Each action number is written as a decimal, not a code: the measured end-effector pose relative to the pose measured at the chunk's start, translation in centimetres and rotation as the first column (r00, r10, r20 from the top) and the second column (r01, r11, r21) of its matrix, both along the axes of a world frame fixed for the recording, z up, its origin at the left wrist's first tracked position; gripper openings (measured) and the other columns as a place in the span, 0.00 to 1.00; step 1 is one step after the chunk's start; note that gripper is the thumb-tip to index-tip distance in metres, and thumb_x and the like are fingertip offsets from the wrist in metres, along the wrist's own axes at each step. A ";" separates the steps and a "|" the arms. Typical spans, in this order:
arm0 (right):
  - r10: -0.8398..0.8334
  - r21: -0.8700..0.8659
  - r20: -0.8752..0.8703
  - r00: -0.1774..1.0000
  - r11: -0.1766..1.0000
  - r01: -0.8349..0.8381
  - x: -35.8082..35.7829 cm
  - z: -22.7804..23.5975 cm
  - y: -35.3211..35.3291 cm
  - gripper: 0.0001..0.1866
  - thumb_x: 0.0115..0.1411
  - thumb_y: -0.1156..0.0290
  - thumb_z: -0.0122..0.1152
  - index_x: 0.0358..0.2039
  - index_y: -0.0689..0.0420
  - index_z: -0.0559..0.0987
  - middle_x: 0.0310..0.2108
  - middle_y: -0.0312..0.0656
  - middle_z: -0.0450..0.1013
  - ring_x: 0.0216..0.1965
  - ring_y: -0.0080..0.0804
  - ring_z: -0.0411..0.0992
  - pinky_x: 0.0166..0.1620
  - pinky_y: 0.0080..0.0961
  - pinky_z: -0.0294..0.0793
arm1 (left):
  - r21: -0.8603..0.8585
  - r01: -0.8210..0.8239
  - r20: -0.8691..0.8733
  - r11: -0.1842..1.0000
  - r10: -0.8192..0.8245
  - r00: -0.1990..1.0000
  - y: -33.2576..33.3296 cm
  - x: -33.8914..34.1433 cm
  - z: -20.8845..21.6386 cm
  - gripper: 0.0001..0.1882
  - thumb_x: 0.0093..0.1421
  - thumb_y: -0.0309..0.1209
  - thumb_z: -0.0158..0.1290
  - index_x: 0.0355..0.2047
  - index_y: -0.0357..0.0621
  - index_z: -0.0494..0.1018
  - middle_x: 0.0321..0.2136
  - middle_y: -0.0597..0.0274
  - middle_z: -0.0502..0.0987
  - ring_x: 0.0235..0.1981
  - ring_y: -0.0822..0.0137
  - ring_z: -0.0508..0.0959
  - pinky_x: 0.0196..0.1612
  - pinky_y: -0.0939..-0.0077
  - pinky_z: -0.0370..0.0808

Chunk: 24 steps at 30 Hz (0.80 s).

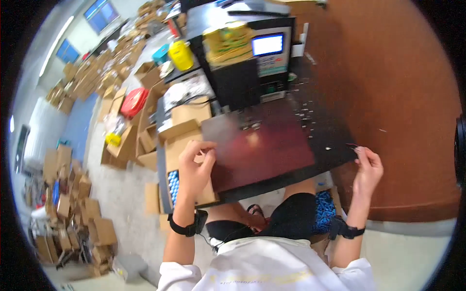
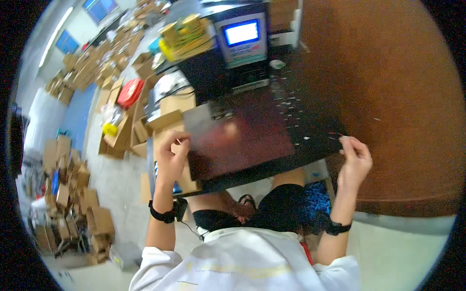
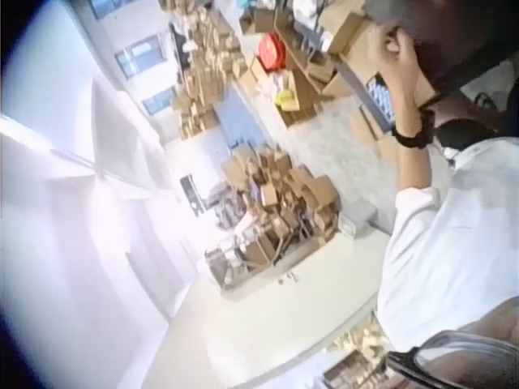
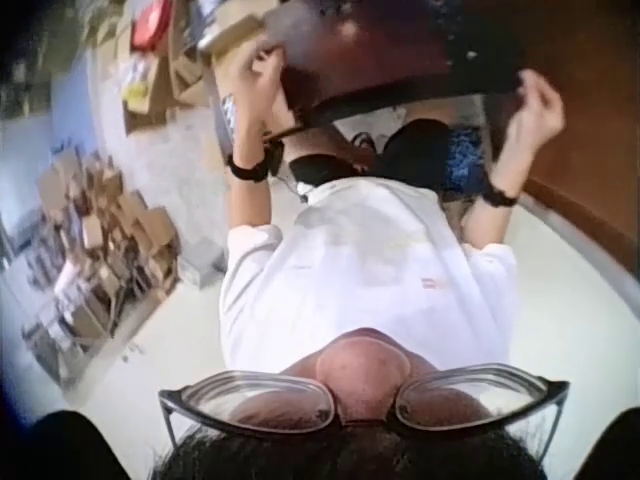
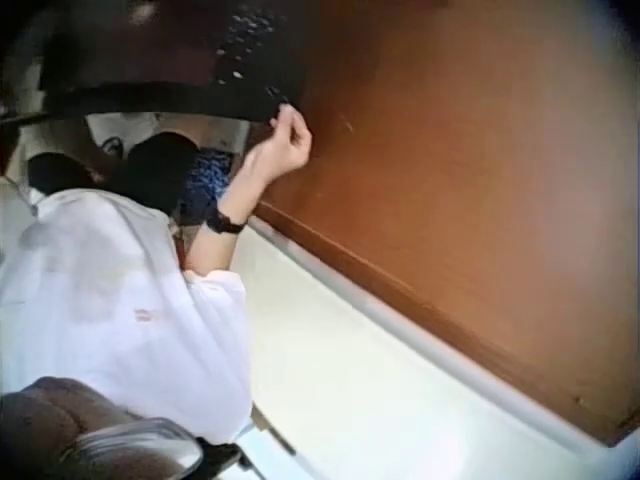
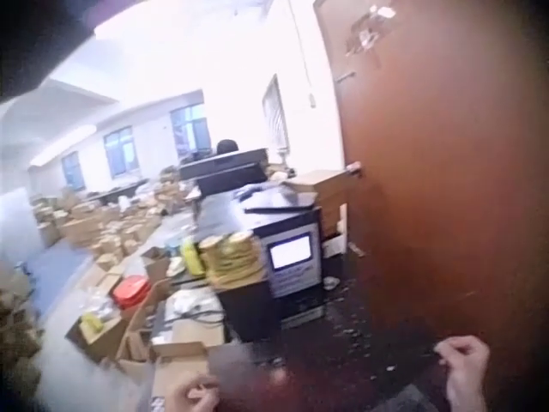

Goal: The person picks up a battery and a wire, places them into a spot welding machine, and presses a foot pedal. After welding, the person sets the battery aside and repeats the process with another battery and wire.

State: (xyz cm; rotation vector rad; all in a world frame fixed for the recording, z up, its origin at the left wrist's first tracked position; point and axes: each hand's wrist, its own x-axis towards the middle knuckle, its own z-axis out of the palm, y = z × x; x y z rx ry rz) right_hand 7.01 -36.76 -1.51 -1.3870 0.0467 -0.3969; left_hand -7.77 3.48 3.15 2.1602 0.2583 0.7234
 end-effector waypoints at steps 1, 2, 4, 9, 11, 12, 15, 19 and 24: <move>-0.007 0.009 -0.004 1.000 1.000 0.007 -0.5 0.1 0.2 0.04 0.59 0.79 0.67 0.35 0.59 0.81 0.36 0.40 0.80 0.37 0.23 0.77 0.35 0.16 0.73 | 0.065 -0.042 -0.020 0.997 0.043 0.999 1.3 -1.1 0.1 0.08 0.57 0.23 0.56 0.36 0.38 0.80 0.28 0.56 0.78 0.29 0.63 0.76 0.36 0.74 0.72; 0.025 0.007 0.013 1.000 1.000 -0.025 -0.8 0.1 0.5 0.04 0.60 0.79 0.66 0.36 0.59 0.81 0.36 0.40 0.80 0.38 0.24 0.78 0.34 0.16 0.72 | 0.056 -0.081 -0.107 0.995 0.086 0.990 2.7 -2.3 0.1 0.07 0.56 0.23 0.56 0.35 0.38 0.80 0.28 0.55 0.79 0.31 0.62 0.77 0.37 0.72 0.72; 0.080 0.014 0.008 0.997 0.997 -0.080 -1.4 0.3 2.8 0.04 0.60 0.80 0.66 0.36 0.60 0.81 0.36 0.41 0.80 0.37 0.24 0.78 0.35 0.15 0.73 | 0.212 -0.140 -0.227 0.967 0.189 0.955 6.0 -5.4 -0.9 0.09 0.56 0.28 0.58 0.36 0.38 0.81 0.28 0.56 0.79 0.30 0.65 0.77 0.38 0.71 0.72; 0.146 0.024 -0.007 0.989 0.989 -0.146 -2.5 1.5 9.6 0.06 0.56 0.79 0.71 0.34 0.61 0.82 0.35 0.40 0.79 0.35 0.22 0.77 0.33 0.17 0.74 | 0.451 -0.018 -0.540 0.892 0.289 0.790 7.5 -9.7 -3.7 0.13 0.52 0.35 0.63 0.35 0.42 0.81 0.31 0.53 0.80 0.36 0.56 0.79 0.42 0.63 0.76; 0.189 0.044 -0.002 0.982 0.981 -0.188 -2.6 1.8 11.8 0.06 0.55 0.80 0.71 0.33 0.61 0.81 0.35 0.39 0.79 0.34 0.22 0.76 0.33 0.18 0.74 | 0.642 0.126 -0.548 0.756 0.338 0.765 7.0 -10.1 -4.9 0.15 0.49 0.38 0.66 0.35 0.44 0.82 0.34 0.53 0.80 0.41 0.54 0.78 0.43 0.61 0.77; 0.195 0.070 -0.016 0.981 0.979 -0.194 -2.6 1.9 12.6 0.06 0.55 0.80 0.71 0.33 0.61 0.81 0.35 0.39 0.79 0.34 0.22 0.76 0.33 0.17 0.75 | 0.656 0.153 -0.604 0.739 0.392 0.694 6.1 -9.8 -4.9 0.13 0.49 0.37 0.66 0.32 0.44 0.82 0.35 0.54 0.79 0.43 0.54 0.77 0.43 0.59 0.77; 0.206 0.109 -0.026 0.978 0.973 -0.202 -2.0 2.0 14.5 0.06 0.55 0.81 0.71 0.33 0.61 0.81 0.35 0.39 0.79 0.33 0.21 0.76 0.33 0.17 0.75 | 0.747 0.167 -0.569 0.643 0.490 0.661 6.5 -9.4 -7.5 0.08 0.52 0.34 0.62 0.29 0.43 0.82 0.34 0.54 0.78 0.42 0.53 0.77 0.42 0.58 0.76; 0.196 0.095 -0.019 0.980 0.976 -0.194 -1.2 1.4 15.8 0.06 0.56 0.80 0.71 0.33 0.63 0.81 0.34 0.39 0.78 0.32 0.20 0.75 0.34 0.17 0.76 | 0.799 0.388 -0.596 0.459 0.514 0.617 4.9 -8.2 -6.3 0.08 0.56 0.32 0.55 0.27 0.49 0.83 0.37 0.58 0.79 0.45 0.59 0.76 0.45 0.63 0.73; 0.197 0.085 -0.023 0.980 0.977 -0.194 -1.1 1.0 16.1 0.06 0.56 0.79 0.71 0.33 0.63 0.81 0.34 0.39 0.78 0.33 0.20 0.75 0.34 0.17 0.76 | 0.799 0.489 -0.598 0.351 0.549 0.584 4.4 -8.0 -7.2 0.08 0.58 0.34 0.55 0.29 0.51 0.83 0.37 0.62 0.78 0.46 0.61 0.73 0.48 0.60 0.71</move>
